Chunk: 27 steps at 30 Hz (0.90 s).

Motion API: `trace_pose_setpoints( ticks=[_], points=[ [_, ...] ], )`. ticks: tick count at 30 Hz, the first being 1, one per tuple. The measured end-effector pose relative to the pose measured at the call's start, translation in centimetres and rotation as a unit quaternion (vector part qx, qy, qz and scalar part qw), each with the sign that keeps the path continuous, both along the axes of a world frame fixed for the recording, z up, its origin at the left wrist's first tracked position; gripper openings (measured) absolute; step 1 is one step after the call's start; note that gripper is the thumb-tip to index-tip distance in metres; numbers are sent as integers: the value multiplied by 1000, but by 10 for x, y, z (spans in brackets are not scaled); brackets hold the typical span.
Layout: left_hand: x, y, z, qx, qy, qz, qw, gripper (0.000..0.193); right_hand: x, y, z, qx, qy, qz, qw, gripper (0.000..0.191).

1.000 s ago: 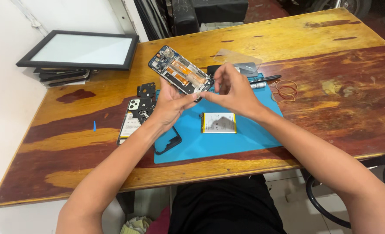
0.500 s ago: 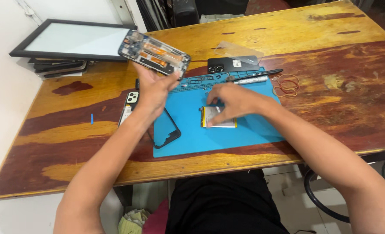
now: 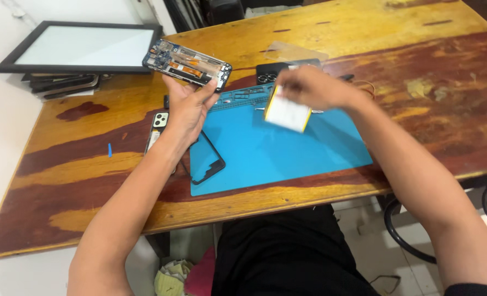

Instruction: The person works on a disassembled smartphone at a repair bench, handling the exposed internals and removing the old battery from the phone body. They press and peel the battery out, set it on the mat, then fit a new battery into the phone and press it into place.

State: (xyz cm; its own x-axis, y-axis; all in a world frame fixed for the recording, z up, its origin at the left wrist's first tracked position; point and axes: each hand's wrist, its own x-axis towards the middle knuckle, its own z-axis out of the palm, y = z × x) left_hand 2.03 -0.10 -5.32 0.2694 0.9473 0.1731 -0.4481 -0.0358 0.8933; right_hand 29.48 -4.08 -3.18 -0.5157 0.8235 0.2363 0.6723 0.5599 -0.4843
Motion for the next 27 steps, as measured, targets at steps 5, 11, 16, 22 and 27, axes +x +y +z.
trace_pose_setpoints(
  ticks=[5, 11, 16, 22, 27],
  points=[
    [1, -1, -4, 10, -10, -31, 999, 97, 23, 3, 16, -24, -29, -205, 978, 24],
    [4, -3, -9, -2, 17, -46, 999, 106, 13, 3, 11, -13, -70, -179, 981, 25],
    [7, -6, -16, 5, 44, -45, 998, 107, 9, 3, 3, 4, -110, -221, 969, 30],
    [9, -12, -18, 14, 23, -78, 997, 97, 6, 2, -6, 91, -148, -201, 964, 32],
    [10, -16, -21, -1, -26, -112, 993, 75, -15, 4, -13, -14, 132, -145, 980, 40]
  ],
)
